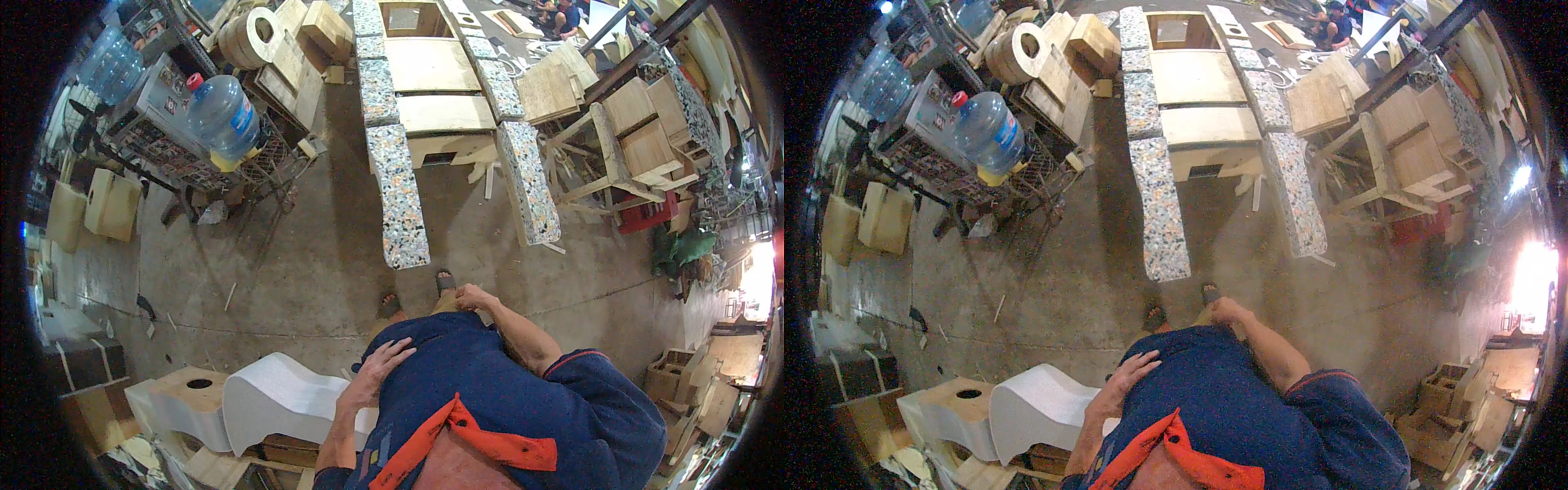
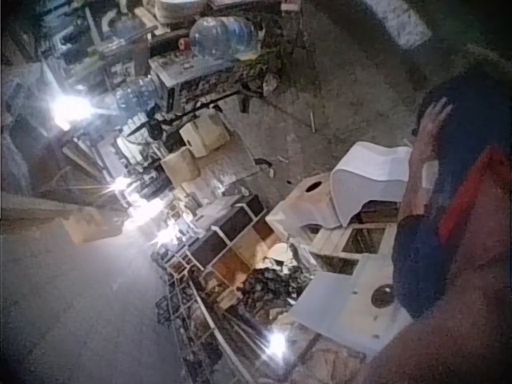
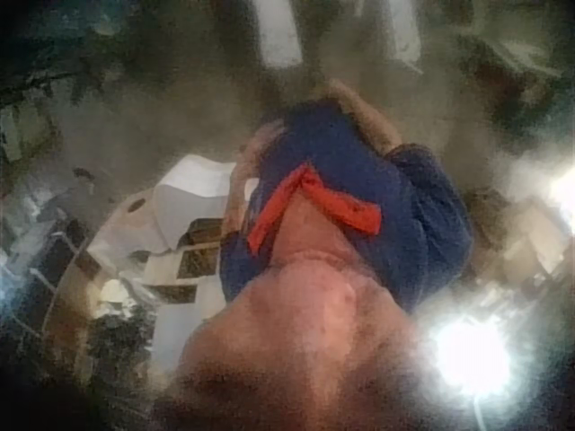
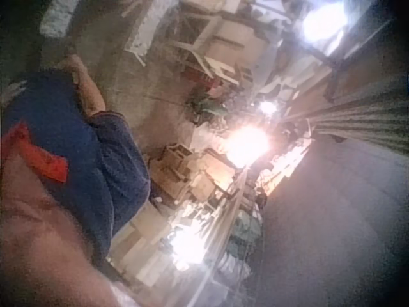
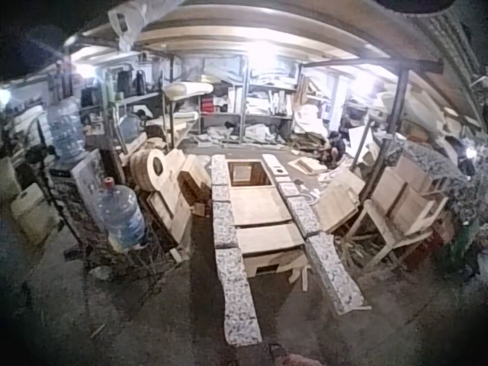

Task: The person positions and aligns a wooden panel with circular cutouts onto a larger wooden structure with patterned side panels. They repeatedly adjust the panel's placement and press along its edges to check fit, without using any visible tools.

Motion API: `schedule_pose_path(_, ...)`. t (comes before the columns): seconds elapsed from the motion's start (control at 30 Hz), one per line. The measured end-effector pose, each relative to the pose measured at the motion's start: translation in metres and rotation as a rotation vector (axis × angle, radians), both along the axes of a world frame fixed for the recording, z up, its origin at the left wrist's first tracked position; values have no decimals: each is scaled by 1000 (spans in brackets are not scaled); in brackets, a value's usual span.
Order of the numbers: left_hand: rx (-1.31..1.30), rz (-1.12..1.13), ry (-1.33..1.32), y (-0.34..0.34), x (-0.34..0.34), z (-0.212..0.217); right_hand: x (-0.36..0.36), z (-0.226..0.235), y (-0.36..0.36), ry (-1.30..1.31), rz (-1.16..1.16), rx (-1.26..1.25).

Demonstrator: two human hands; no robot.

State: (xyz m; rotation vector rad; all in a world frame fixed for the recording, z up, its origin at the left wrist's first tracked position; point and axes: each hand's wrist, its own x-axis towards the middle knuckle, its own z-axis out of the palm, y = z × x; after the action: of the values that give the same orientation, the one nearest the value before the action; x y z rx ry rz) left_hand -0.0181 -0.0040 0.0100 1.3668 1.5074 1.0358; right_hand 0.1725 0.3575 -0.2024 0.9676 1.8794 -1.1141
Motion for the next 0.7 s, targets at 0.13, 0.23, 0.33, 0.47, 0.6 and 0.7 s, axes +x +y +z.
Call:
schedule_pose_path(0.13, -20, -3, 4, -1, -3, 2, 2, -2, 0, 38, -50, -19)
schedule_pose_path(0.23, -30, -12, 8, 0, -5, 3, 2, -3, 1, 41, -22, -28)
schedule_pose_path(0.33, -20, -10, 7, 1, -6, 3, -1, -4, 3, 55, 44, 2)
schedule_pose_path(0.47, -25, -17, -2, 2, -6, 3, -3, -3, 3, 34, 62, -27)
schedule_pose_path(0.6, -29, -27, 10, 3, -7, 2, 1, -4, 3, 56, 1, -5)
schedule_pose_path(0.7, -20, -32, 13, 4, -7, 0, 3, -9, 4, 104, -57, -3)
